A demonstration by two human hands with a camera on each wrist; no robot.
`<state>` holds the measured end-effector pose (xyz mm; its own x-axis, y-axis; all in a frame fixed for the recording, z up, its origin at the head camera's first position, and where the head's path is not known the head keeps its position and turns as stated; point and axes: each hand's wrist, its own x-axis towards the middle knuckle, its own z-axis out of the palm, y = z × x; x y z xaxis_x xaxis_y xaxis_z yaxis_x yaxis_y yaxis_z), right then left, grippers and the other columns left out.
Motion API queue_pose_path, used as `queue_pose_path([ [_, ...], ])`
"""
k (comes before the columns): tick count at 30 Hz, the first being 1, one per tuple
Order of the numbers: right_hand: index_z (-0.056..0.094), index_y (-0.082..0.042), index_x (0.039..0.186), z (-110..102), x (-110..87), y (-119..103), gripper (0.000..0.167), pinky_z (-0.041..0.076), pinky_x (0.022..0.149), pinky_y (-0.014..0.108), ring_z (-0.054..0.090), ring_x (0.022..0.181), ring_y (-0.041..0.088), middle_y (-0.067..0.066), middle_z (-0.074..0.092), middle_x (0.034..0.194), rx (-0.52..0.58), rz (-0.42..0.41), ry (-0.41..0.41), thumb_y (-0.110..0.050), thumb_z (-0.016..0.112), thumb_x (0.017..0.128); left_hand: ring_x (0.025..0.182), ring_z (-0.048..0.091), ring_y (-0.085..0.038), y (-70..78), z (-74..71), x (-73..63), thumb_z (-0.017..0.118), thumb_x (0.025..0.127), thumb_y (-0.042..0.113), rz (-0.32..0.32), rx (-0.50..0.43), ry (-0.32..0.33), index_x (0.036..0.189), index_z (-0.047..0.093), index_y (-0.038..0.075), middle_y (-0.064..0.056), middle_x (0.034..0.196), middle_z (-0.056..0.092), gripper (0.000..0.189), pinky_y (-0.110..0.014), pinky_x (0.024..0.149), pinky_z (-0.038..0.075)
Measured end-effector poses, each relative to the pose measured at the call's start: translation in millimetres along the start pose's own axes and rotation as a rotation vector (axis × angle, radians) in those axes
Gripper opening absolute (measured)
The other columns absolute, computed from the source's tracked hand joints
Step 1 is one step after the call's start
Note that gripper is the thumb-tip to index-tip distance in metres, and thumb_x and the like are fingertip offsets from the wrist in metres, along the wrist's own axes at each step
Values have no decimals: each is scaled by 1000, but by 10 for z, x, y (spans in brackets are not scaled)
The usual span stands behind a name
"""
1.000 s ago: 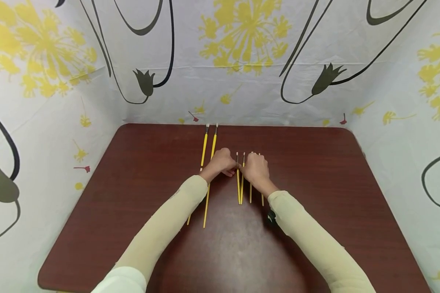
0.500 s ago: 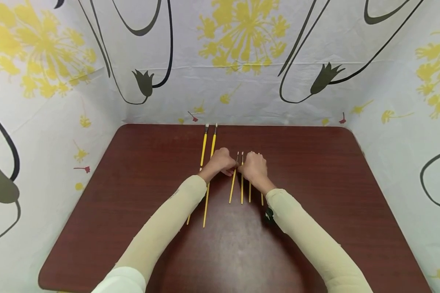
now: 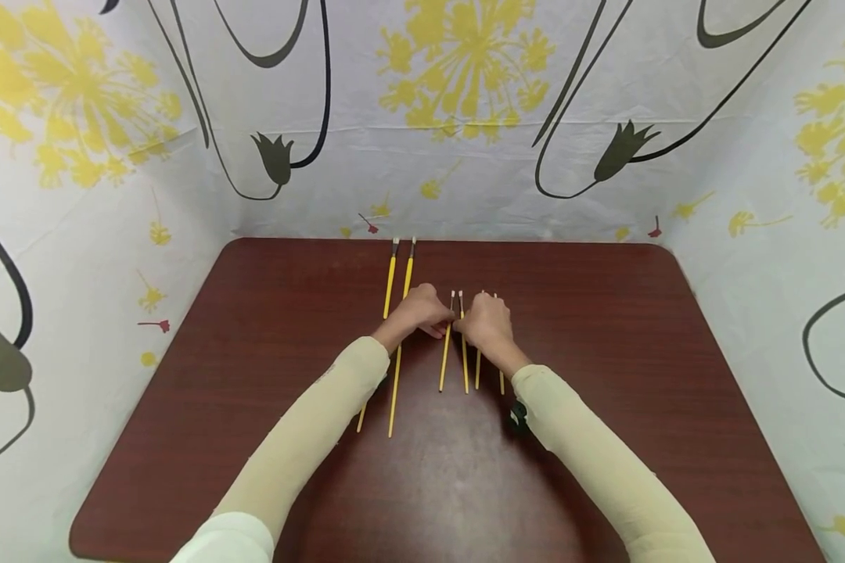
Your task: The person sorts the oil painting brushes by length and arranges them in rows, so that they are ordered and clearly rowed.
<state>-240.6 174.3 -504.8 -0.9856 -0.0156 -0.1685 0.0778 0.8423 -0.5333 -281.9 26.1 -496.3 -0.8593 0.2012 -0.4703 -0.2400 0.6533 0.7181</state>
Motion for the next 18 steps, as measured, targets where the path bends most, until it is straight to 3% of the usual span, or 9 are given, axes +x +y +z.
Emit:
queue_pose_path([
  [6,69,-11,62,-16,-71,24,32,53,48,27,73,55,19,3,72,58,66,-12,16,-22,77,91,69,77,-24,-48,10,-35,72,99,17,11,-28,-28,96,71,-4,-13,76,75,20,-38,72,69],
  [11,76,-6,84,-60,-177,-2,14,64,56,33,78,62,19,9,78,73,214,-12,17,-18,75,91,70,77,-24,-147,-57,-182,72,98,16,83,-141,-41,91,78,-3,-14,79,78,21,-42,78,69],
  [18,74,0,101,-89,-326,6,17,69,71,44,78,68,20,12,77,82,446,39,-55,-16,73,95,69,75,-18,-322,-189,-374,68,98,14,185,-241,-78,101,77,-5,-12,83,76,21,-48,84,68],
])
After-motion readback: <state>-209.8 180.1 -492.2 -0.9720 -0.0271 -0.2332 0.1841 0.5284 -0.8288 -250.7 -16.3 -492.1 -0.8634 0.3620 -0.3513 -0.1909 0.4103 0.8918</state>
